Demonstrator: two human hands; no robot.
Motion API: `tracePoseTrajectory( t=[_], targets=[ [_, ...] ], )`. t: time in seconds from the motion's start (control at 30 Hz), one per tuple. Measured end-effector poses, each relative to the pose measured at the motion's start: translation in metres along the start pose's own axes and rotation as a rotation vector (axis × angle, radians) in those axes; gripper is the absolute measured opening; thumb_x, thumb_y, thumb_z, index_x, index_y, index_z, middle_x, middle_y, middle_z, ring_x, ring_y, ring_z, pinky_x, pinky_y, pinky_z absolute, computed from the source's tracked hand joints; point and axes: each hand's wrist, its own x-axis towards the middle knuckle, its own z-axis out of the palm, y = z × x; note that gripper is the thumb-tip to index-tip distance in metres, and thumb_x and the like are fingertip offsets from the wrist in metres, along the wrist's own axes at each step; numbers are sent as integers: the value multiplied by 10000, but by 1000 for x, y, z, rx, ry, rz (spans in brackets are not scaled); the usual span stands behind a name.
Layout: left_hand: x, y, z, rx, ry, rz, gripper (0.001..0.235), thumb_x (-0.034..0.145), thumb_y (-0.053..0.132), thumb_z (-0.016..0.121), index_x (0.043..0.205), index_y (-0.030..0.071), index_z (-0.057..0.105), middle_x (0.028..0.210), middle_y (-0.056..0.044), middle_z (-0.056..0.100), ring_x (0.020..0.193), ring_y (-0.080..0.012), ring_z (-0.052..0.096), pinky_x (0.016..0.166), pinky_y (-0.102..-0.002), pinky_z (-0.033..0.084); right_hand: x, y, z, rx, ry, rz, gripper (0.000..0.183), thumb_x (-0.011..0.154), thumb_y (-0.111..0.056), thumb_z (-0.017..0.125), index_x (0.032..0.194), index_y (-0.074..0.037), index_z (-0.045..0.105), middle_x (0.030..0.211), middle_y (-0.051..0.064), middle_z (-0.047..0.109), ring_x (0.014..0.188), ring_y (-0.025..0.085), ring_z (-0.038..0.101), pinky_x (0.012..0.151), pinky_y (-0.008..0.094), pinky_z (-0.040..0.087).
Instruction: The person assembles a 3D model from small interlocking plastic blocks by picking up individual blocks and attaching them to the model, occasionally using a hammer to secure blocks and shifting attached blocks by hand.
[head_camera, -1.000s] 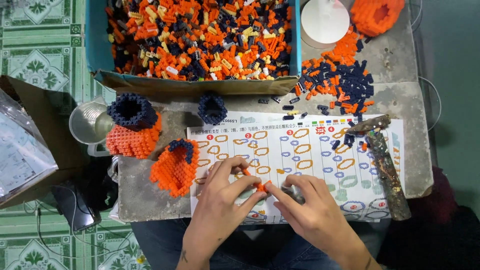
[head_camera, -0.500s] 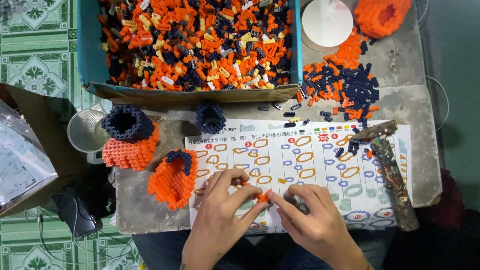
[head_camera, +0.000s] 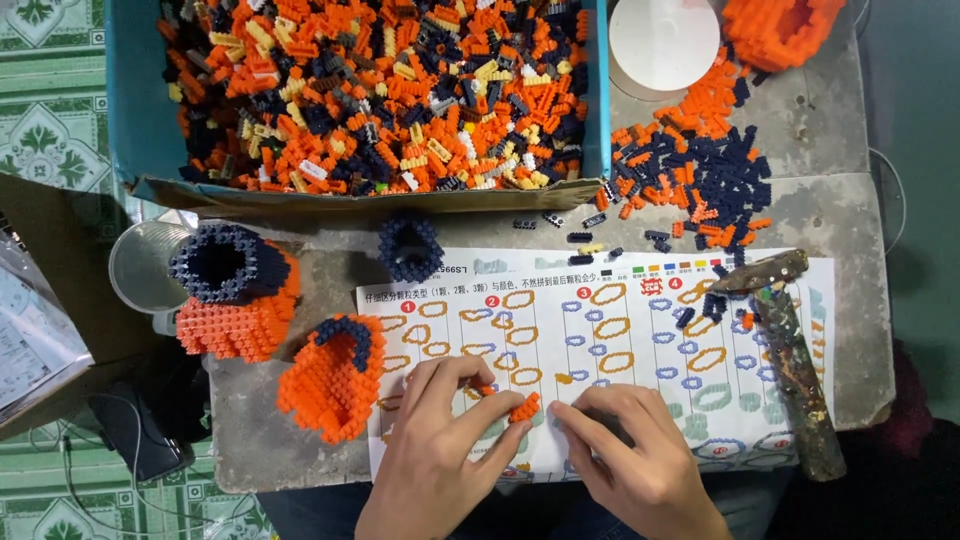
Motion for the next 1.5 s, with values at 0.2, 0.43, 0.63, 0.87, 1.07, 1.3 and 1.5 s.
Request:
tracePoseTrajectory(
  t=[0.2,0.43,0.63,0.87,1.07,1.3,1.5],
  targets=[
    [2,0,-1,-12,-16,20,192,802,121,938,987,83,904,1144,-79,680,1088,-227,634,957,-394,532,12,8,-30,112,-140,25,376,722,-18,885,1095,-59,860,1108,69,825,1023,226,792,911,365,667],
    [2,0,-1,-16,9,36,162,795,121,932,950,97,895,1134,-75,697,1071,-232,643,954,-401,524,66,37,-90,-295,1,89,301,845,97,849,1135,16,847,1150,143,785,893,259,688,766,379,564],
    [1,0,-4,-29,2,31,162,810,137,922,968,105,901,1136,-57,687,1096,-228,635,957,-393,523,110,75,-96,-367,-11,37,284,963,75,878,1237,-2,884,1139,153,704,907,276,623,749,381,512],
    [-1,-4,-6,-50,-1,77,193,805,127,885,992,80,885,1186,-69,681,1177,-268,613,1003,-415,520,123,90,-81,-559,-72,25,172,1033,-53,858,1192,-88,912,1097,114,672,870,251,620,705,375,542],
    [0,-2,-10,-62,-7,76,211,806,120,884,1012,74,887,1233,-76,689,1216,-269,619,1009,-407,520,109,39,-89,-312,-64,-30,285,857,117,851,1127,32,826,1215,154,862,921,232,792,817,356,652],
    [-1,-3,-9,-52,-7,84,221,800,113,881,1016,70,885,1248,-80,691,1224,-274,618,1017,-414,517,92,37,-80,-276,28,20,294,878,143,852,1159,74,801,1072,135,816,805,215,704,706,352,555],
    [0,-1,-9,-47,-5,83,215,797,115,879,1007,69,882,1227,-85,701,1211,-282,626,1019,-419,525,95,40,-90,-434,94,-65,222,977,154,868,1195,154,828,1409,286,837,1000,312,791,850,388,647]
  ],
)
